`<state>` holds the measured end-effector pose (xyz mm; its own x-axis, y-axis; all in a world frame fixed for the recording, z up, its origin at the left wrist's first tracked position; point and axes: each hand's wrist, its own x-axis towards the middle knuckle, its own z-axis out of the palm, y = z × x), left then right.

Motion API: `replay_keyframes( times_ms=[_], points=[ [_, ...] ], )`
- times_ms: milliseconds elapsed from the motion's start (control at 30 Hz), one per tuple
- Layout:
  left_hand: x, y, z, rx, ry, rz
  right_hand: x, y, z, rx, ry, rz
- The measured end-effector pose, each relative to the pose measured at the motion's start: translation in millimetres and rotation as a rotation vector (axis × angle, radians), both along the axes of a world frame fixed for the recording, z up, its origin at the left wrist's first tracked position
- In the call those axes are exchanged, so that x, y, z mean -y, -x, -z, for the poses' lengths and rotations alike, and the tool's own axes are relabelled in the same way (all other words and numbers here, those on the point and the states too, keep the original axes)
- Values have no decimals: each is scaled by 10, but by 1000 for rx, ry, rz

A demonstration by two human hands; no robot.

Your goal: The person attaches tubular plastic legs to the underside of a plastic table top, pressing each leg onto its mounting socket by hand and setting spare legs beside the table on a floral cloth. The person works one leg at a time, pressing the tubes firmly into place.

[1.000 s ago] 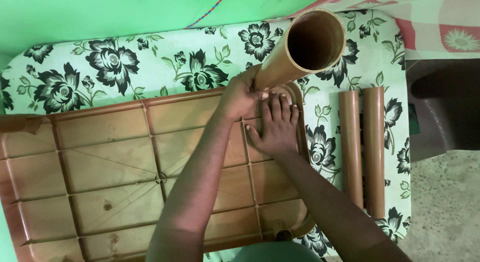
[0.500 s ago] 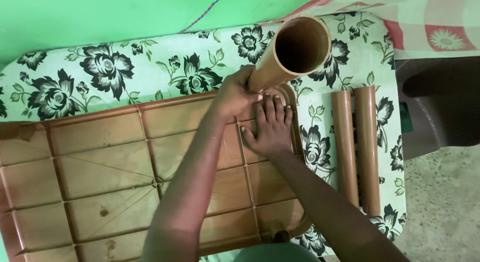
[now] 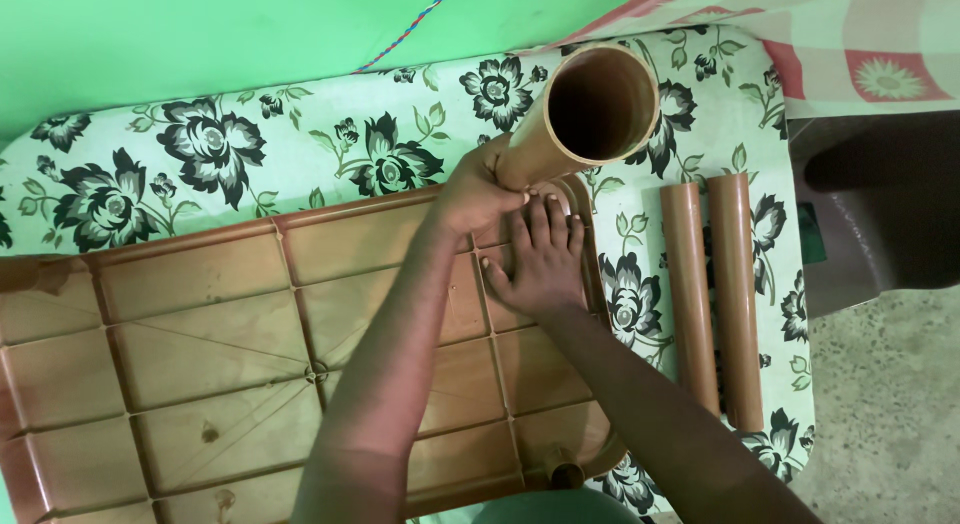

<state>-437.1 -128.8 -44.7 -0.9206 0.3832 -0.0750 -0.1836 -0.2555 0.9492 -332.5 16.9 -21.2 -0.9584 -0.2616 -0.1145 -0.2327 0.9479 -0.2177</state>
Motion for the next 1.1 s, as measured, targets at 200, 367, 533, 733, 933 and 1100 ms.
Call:
replay_keyframes(
  times_ms=[200, 367, 533, 733, 933, 1100],
  points=[
    [-100, -93, -27, -89, 108, -162, 1, -4, -5, 21, -12, -5],
    [-207, -177, -152, -101, 211, -318, 4, -2, -22, 44, -27, -2],
    [-407, -281, -274, -155, 285, -543, -11, 0, -26, 7, 18, -10],
    [-445, -305, -267, -148, 278, -554, -6, 2, -20, 9, 35, -8],
    [-60, -88, -303, -136, 168, -179, 7, 2, 25, 73, -35, 9],
    [14, 58, -318, -82, 308, -25, -10, -3, 41, 37, -26, -10]
  ],
)
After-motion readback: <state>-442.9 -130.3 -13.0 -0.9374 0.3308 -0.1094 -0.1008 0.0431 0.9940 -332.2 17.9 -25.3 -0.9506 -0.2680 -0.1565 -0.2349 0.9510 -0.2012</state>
